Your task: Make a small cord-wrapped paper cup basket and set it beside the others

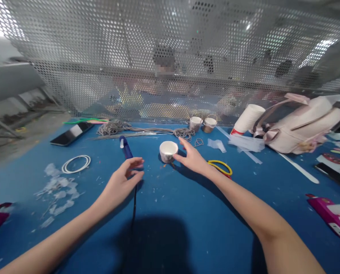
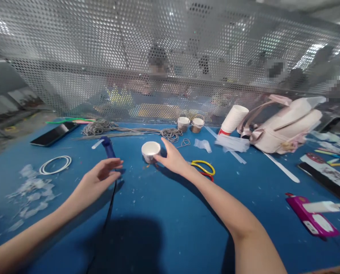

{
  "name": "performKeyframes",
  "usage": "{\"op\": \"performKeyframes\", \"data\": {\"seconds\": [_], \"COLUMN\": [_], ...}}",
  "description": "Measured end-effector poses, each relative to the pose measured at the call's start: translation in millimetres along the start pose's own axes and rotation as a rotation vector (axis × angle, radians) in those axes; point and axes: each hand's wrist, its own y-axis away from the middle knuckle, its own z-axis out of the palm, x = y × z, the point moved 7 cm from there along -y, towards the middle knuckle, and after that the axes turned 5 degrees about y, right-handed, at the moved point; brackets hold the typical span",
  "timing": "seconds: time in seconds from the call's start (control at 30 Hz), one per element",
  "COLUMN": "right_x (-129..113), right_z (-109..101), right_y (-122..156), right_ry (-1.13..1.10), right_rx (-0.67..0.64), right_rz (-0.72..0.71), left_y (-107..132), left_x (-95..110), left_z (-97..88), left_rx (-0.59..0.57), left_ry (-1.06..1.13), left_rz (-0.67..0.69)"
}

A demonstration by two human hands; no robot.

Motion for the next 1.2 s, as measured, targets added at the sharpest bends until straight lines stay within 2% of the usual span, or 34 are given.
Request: {"op": "performKeyframes", "data": {"seconds": [0.1,0.2,0.3,0.47,0.57,0.67,0.77,0.83,0.9,0.97,1.03,1.2], "right_x": [0.9,-1.5,-11.6,-30.4,-38.6,-55.1,-79.4,-94.2,-102.7,-104.7,-104.5,-103.0], "right_z": [-32.5,-49.0,-39.1,2.0,7.5,4.2,2.6,-2.0,-9.0,-14.4,-16.6,-20.3], "right_y": [15.7,26.9,21.6,-8.8,-17.7,-9.7,8.4,18.9,25.7,29.3,30.9,33.7], "right_ry": [0.015,0.059,0.097,0.134,0.136,0.097,0.042,-0.009,-0.068,-0.104,-0.086,-0.020], "right_rx": [0.148,0.172,0.102,-0.104,-0.135,-0.162,-0.189,-0.128,-0.028,0.047,0.071,0.098], "right_rz": [-0.030,-0.041,-0.095,-0.215,-0.230,-0.244,-0.262,-0.270,-0.267,-0.266,-0.297,-0.406], "left_y": [9.3,13.3,12.1,7.1,7.7,7.1,1.6,-3.5,-9.8,-15.7,-19.7,-16.5], "left_x": [8.4,11.8,9.4,-7.6,-12.3,-1.8,24.4,38.5,43.7,40.2,30.6,10.9], "left_z": [-21.9,-30.2,-29.2,-28.3,-28.0,-9.4,25.9,48.4,60.4,67.1,71.6,89.4], "left_rx": [0.023,0.036,0.079,0.100,0.124,0.100,0.013,-0.041,-0.017,-0.015,-0.066,-0.348], "left_ry": [-0.140,-0.237,-0.246,-0.178,-0.107,-0.028,0.016,-0.009,-0.070,-0.115,-0.073,0.393], "left_rz": [-0.001,0.031,0.064,0.064,0.058,0.103,0.284,0.385,0.402,0.328,0.194,-0.115]}}
